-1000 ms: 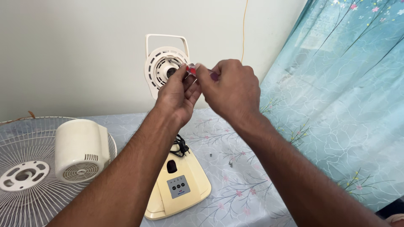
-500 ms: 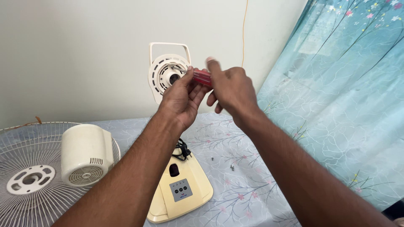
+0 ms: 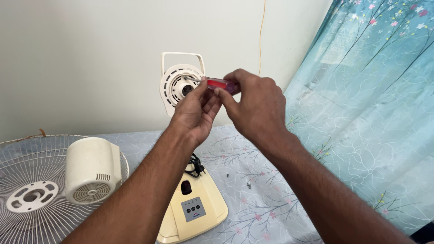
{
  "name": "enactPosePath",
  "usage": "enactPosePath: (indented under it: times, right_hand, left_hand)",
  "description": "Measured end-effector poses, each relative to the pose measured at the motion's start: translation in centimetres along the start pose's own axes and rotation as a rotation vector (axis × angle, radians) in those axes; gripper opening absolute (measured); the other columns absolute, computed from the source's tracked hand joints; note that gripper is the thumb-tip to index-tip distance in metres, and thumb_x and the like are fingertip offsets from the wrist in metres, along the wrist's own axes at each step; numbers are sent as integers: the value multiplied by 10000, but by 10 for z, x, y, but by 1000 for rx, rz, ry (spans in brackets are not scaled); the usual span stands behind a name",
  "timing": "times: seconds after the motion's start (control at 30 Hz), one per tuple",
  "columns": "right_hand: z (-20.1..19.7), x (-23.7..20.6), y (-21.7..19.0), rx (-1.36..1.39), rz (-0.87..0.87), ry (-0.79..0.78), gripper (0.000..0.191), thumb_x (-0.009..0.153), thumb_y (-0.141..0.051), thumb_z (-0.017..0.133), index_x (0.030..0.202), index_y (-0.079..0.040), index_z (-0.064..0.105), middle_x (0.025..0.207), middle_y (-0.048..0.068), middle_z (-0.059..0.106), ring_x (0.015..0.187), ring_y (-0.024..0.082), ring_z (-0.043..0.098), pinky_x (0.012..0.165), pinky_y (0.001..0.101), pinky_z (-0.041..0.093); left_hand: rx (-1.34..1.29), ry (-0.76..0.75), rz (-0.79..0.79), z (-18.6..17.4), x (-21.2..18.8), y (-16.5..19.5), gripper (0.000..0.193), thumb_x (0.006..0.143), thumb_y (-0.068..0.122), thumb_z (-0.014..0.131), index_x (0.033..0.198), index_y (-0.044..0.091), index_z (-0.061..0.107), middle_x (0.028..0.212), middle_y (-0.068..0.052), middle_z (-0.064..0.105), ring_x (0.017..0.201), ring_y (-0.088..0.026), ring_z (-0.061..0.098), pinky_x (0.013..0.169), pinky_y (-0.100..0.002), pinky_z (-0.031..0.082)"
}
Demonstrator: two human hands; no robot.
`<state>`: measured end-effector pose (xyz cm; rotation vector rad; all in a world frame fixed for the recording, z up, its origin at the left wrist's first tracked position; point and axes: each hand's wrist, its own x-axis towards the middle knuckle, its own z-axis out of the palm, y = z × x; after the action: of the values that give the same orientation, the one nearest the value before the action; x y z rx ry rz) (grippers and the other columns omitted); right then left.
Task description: The person reassembles a pedestal fan on a table. They position the fan head housing on the stand, fit the front grille cover over the motor, align screws by hand, and use a screwdriver to tighten the screws securing the fan head components.
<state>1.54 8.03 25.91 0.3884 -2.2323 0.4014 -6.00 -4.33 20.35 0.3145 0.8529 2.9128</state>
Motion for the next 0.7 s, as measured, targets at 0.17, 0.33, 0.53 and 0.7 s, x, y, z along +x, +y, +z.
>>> enactPosePath:
  times: [0.17, 0.33, 0.53, 0.7]
  right_hand:
    - [-1, 13, -4, 2, 299, -217, 528, 964, -549, 574, 824, -102, 816, 604, 24, 748, 503, 135, 693, 533, 389, 573]
    - [14, 22, -1, 388, 512, -227, 688, 999, -578, 424, 730, -32, 746, 478, 69, 637, 411, 157, 636, 420, 325, 546]
    - [25, 20, 7, 793, 570, -236, 677, 1050, -541, 372, 715, 4, 592, 496, 90, 560, 378, 174, 559, 356, 337, 486]
    - [14, 18, 11, 171, 267, -163, 461, 955, -512, 510, 1009, -77, 652, 634, 67, 690, 492, 184, 675, 460, 373, 541]
  left_hand:
    - [9, -24, -14, -2, -3, -1, 203, 1024, 242, 588, 1039, 47, 642, 1004, -55, 666, 965, -112, 697, 948, -254, 569]
    - [-17, -20, -15, 0, -1, -3, 247, 1042, 247, 534, 1106, 20, 606, 1053, -105, 665, 1026, -174, 689, 972, -286, 592]
    - [-130, -30, -6, -1, 8, -3, 226, 1038, 188, 520, 1150, 0, 575, 1129, -139, 686, 1083, -190, 698, 996, -312, 572]
    - [-113, -15, 10, -3, 17, -8, 241, 1037, 197, 528, 1129, -11, 608, 1114, -139, 693, 1063, -179, 699, 982, -297, 559]
